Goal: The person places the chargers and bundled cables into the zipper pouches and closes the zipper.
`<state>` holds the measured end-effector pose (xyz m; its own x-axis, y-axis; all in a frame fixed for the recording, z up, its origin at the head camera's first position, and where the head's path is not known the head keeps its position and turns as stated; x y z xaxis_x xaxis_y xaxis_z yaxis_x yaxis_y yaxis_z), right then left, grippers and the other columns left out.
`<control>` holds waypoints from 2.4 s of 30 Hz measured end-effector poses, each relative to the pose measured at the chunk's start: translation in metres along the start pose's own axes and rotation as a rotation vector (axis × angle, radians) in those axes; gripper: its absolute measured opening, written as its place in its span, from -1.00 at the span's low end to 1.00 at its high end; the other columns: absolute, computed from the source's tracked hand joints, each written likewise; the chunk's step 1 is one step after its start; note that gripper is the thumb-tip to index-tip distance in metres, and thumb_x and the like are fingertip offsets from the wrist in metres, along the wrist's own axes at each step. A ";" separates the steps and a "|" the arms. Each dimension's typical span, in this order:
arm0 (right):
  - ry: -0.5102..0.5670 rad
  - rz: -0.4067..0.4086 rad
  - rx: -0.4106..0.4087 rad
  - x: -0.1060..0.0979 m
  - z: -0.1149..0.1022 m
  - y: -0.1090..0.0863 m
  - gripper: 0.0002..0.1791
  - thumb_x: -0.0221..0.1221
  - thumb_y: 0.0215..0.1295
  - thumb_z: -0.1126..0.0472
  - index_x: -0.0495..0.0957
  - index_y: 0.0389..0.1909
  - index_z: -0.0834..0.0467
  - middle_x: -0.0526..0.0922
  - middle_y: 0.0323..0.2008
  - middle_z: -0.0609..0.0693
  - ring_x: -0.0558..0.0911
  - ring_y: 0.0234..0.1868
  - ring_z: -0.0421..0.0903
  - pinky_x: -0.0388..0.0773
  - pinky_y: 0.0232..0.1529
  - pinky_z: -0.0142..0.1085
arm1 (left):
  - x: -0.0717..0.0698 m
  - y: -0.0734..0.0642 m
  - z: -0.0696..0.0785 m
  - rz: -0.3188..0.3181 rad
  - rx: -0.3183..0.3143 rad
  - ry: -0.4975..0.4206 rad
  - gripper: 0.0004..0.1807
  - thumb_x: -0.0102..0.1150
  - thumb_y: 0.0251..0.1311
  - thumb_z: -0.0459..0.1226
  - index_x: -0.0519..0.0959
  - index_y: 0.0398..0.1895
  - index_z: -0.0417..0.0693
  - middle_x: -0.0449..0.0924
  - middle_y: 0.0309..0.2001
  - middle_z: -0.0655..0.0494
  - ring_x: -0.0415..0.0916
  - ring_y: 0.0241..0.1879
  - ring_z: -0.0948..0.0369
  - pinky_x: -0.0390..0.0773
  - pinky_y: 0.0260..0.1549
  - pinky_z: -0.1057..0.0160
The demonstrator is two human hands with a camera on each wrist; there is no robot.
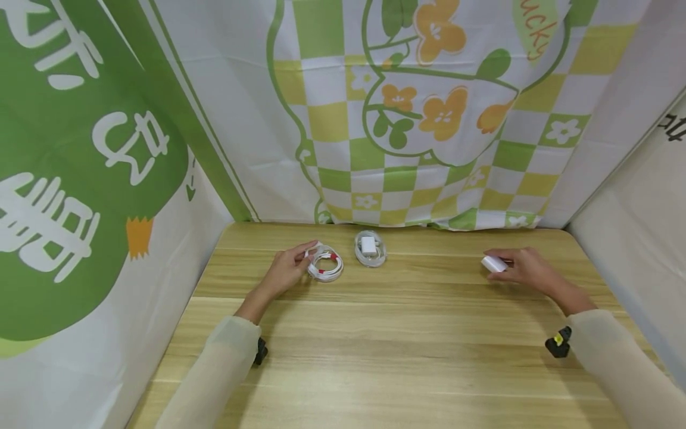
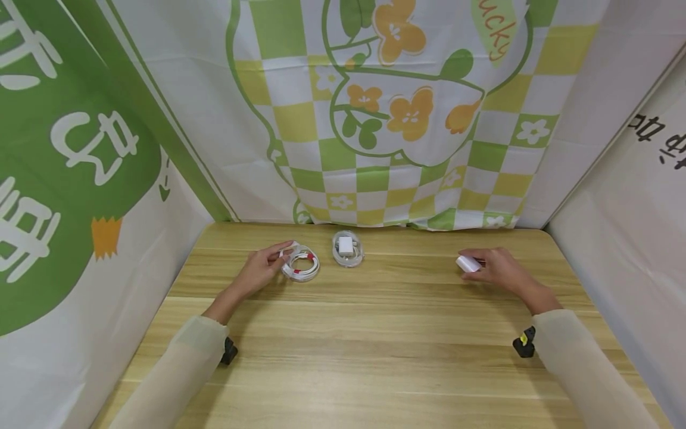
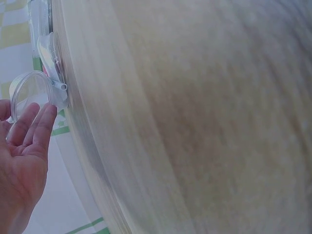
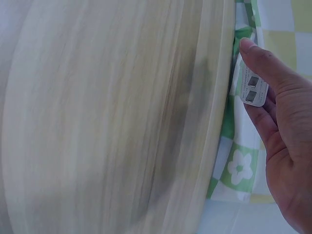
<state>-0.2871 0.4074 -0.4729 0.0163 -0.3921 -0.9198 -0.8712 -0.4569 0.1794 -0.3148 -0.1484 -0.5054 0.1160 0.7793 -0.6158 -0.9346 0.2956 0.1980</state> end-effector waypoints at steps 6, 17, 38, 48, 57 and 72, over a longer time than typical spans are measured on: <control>-0.007 0.005 -0.017 0.002 -0.009 0.009 -0.34 0.49 -0.01 0.03 0.59 0.14 0.19 0.74 -0.18 0.07 0.55 -0.46 -0.27 0.48 -0.49 -0.39 | 0.000 0.000 0.001 -0.002 -0.012 -0.001 -0.53 0.12 0.37 -0.26 0.44 0.34 0.06 0.63 0.08 -0.03 0.66 -0.04 0.14 0.60 -0.38 0.33; 0.009 0.022 -0.065 0.008 -0.024 0.026 -0.36 0.52 -0.05 0.09 0.62 0.11 0.19 0.74 -0.18 0.12 0.65 -0.33 -0.15 0.55 -0.43 -0.35 | 0.000 0.002 -0.002 -0.003 -0.025 0.048 -0.54 0.11 0.38 -0.20 0.45 0.34 0.12 0.65 0.05 -0.02 0.65 -0.03 0.12 0.63 -0.26 0.22; 0.068 0.001 -0.139 0.018 -0.059 0.056 -0.38 0.52 -0.06 0.09 0.63 0.10 0.12 0.74 -0.12 0.01 0.61 -0.42 -0.27 0.53 -0.44 -0.34 | -0.002 0.003 0.000 -0.004 0.006 0.036 -0.54 0.14 0.35 -0.24 0.47 0.32 0.08 0.67 0.03 -0.04 0.69 -0.13 0.16 0.52 -0.55 0.34; 0.106 -0.020 -0.150 0.028 -0.072 0.068 -0.40 0.50 -0.03 0.07 0.63 0.11 0.06 0.73 -0.06 -0.05 0.64 -0.34 -0.28 0.57 -0.37 -0.33 | 0.000 0.003 -0.002 -0.002 -0.006 0.020 -0.54 0.14 0.36 -0.24 0.47 0.32 0.10 0.66 0.03 -0.01 0.69 -0.14 0.19 0.47 -0.62 0.35; 0.042 0.022 -0.204 0.036 -0.085 0.081 -0.39 0.53 -0.09 0.03 0.66 0.07 0.08 0.74 -0.09 -0.01 0.60 -0.41 -0.28 0.52 -0.44 -0.39 | 0.000 0.003 -0.004 0.006 -0.012 0.027 -0.54 0.14 0.36 -0.23 0.47 0.32 0.11 0.66 0.04 0.04 0.69 -0.12 0.18 0.49 -0.57 0.35; 0.068 0.013 -0.283 0.049 -0.108 0.102 -0.38 0.49 -0.02 -0.04 0.64 0.11 0.06 0.72 -0.03 -0.03 0.62 -0.34 -0.32 0.56 -0.39 -0.38 | 0.000 0.005 -0.004 -0.003 -0.020 0.044 -0.54 0.15 0.35 -0.22 0.47 0.32 0.12 0.65 0.05 0.00 0.68 -0.09 0.14 0.54 -0.50 0.32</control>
<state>-0.3221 0.2550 -0.4615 0.0469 -0.4473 -0.8932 -0.7005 -0.6522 0.2898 -0.3206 -0.1492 -0.5080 0.1047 0.7530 -0.6497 -0.9408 0.2868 0.1808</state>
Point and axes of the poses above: each hand's wrist, its own y-axis towards the middle knuckle, its own x-axis out of the palm, z = x × y, the point moved 3 cm from there along y, towards the middle knuckle
